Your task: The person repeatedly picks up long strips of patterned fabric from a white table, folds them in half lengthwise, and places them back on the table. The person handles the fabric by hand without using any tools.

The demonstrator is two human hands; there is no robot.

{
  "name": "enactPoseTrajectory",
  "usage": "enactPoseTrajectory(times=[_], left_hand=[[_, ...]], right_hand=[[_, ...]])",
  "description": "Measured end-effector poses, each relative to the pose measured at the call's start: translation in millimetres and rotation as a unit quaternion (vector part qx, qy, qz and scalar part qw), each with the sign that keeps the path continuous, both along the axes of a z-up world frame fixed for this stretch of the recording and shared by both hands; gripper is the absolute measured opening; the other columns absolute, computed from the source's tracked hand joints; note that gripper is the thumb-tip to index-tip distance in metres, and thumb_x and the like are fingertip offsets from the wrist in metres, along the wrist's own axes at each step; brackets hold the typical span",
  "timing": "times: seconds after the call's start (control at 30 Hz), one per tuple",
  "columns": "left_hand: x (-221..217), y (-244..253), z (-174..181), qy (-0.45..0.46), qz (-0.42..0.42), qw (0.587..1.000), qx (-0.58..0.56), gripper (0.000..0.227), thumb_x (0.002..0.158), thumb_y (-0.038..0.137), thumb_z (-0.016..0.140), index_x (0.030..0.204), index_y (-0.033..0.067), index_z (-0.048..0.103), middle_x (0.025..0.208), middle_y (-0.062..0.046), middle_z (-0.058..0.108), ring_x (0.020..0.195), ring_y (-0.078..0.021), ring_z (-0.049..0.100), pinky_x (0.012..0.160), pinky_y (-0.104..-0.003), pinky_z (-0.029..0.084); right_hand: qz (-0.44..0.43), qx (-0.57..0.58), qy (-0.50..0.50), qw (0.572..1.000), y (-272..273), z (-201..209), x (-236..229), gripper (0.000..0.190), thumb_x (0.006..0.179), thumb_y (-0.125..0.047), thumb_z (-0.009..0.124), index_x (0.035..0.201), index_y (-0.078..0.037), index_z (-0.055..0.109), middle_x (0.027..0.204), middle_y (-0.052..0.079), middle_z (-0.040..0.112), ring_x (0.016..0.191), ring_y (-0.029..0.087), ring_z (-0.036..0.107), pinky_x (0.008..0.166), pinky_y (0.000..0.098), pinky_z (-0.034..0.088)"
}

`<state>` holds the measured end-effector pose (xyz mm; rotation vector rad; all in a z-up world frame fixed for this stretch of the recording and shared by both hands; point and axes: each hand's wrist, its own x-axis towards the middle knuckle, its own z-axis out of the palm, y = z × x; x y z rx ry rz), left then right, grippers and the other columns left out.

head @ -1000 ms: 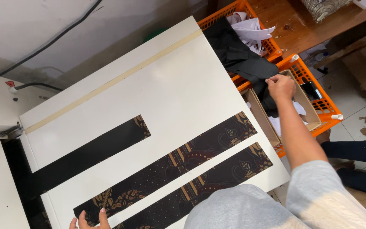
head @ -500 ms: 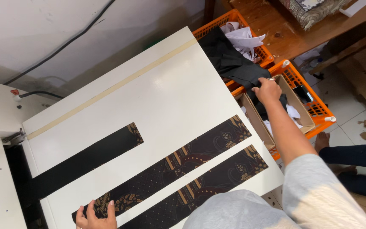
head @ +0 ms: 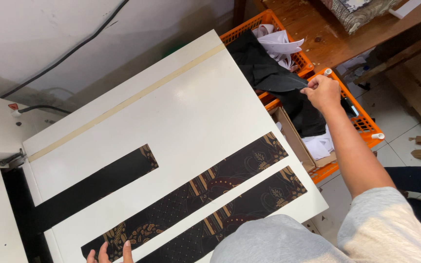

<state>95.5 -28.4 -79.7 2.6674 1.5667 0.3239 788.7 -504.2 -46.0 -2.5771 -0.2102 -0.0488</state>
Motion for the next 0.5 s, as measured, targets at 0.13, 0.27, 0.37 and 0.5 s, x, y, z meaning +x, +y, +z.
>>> enactPoseTrajectory(times=[0.13,0.27,0.37,0.5], left_hand=[[16,-8,2,-0.152,0.006,0.983,-0.100,0.073,0.082,0.032,0.078,0.134,-0.0137,0.052,0.155,-0.030,0.030,0.138,-0.0458,0.047,0.098,-0.049,0.057],[24,-9,-1,-0.109,0.002,0.991,-0.077,0.072,0.080,0.030,0.082,0.133,-0.0124,0.055,0.155,-0.027,0.029,0.144,-0.0460,0.040,0.101,-0.051,0.055],[23,-7,-6,-0.092,0.010,0.992,-0.087,0.073,0.082,0.033,0.081,0.134,-0.0110,0.055,0.155,-0.027,0.030,0.144,-0.0479,0.039,0.100,-0.054,0.054],[24,1,-13,-0.073,-0.016,0.995,-0.072,0.073,0.081,0.036,0.081,0.134,-0.0087,0.058,0.154,-0.027,0.035,0.145,-0.0494,0.037,0.104,-0.059,0.048]], right_hand=[[0.063,0.024,0.024,0.997,-3,24,-1,0.023,0.084,-0.013,0.083,0.105,-0.005,0.076,0.090,0.012,0.076,0.081,0.025,0.073,0.079,0.0367,0.056],[0.096,0.023,0.016,0.995,-4,33,-4,0.023,0.087,-0.006,0.073,0.109,-0.005,0.077,0.093,0.012,0.077,0.083,0.023,0.074,0.080,0.0342,0.057],[0.065,0.039,0.086,0.993,-2,35,-7,0.025,0.080,-0.009,0.080,0.104,-0.003,0.076,0.089,0.011,0.077,0.082,0.022,0.074,0.078,0.0334,0.057],[0.066,0.020,0.089,0.994,-2,34,-7,0.025,0.079,-0.010,0.083,0.102,-0.001,0.076,0.087,0.012,0.076,0.080,0.022,0.073,0.078,0.0337,0.057]])
